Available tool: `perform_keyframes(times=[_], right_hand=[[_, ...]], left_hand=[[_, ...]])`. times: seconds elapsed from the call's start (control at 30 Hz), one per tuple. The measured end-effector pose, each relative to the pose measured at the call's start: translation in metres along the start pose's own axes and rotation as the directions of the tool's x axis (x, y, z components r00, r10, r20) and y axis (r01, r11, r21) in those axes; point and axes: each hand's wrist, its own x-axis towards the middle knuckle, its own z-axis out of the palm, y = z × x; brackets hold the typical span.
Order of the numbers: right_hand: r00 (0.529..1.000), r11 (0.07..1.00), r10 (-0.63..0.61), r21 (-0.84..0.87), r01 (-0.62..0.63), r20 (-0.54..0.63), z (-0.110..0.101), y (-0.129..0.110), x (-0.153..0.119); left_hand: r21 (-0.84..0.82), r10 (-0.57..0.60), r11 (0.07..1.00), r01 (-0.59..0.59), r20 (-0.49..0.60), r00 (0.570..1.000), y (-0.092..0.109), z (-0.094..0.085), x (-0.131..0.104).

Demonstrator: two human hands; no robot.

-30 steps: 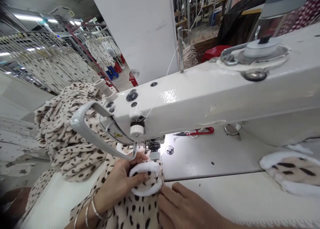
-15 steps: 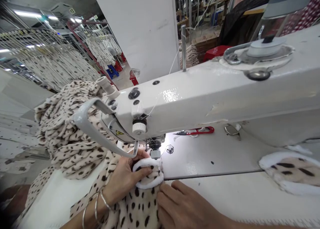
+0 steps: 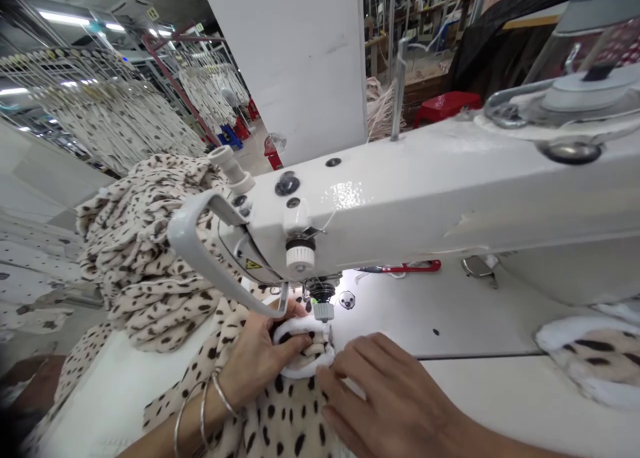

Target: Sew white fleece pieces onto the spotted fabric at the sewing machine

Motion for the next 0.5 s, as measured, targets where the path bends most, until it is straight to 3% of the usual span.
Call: perform_keyframes(times=[0.13, 0.2, 0.23, 0.3, 0.37, 0.43, 0.5], right_hand=[[0.999, 0.995, -0.018, -0.094, 0.022, 0.037, 0.007, 0.007, 0.000], [0.998, 0.996, -0.012, -0.082, 0.017, 0.054, 0.011, 0.007, -0.002], [0.999, 0.997, -0.006, -0.072, 0.010, 0.051, 0.012, 0.006, -0.002], [1.000, 0.999, 0.001, -0.055, 0.001, 0.025, 0.012, 0.004, -0.001], [1.000, 0.998, -0.007, -0.055, 0.007, -0.006, 0.011, 0.003, 0.001], [0.999, 0.998, -0.034, -0.061, 0.032, -0.030, 0.011, 0.003, 0.003], [0.998, 0.996, -0.057, -0.068, 0.054, -0.040, 0.012, 0.004, 0.004]], left_hand=[[0.037, 0.046, 0.998, -0.047, 0.017, 0.999, -0.002, 0.000, -0.002], [0.112, 0.191, 0.975, -0.190, 0.001, 0.982, -0.006, 0.000, -0.005], [0.178, 0.302, 0.939, -0.296, -0.010, 0.953, -0.007, 0.000, -0.006], [0.353, 0.544, 0.787, -0.507, -0.007, 0.839, -0.011, 0.001, -0.009], [0.496, 0.727, 0.578, -0.648, 0.047, 0.685, -0.012, 0.002, -0.009], [0.563, 0.821, 0.416, -0.714, 0.106, 0.561, -0.013, 0.005, -0.009], [0.581, 0.850, 0.323, -0.747, 0.168, 0.499, -0.014, 0.008, -0.008]])
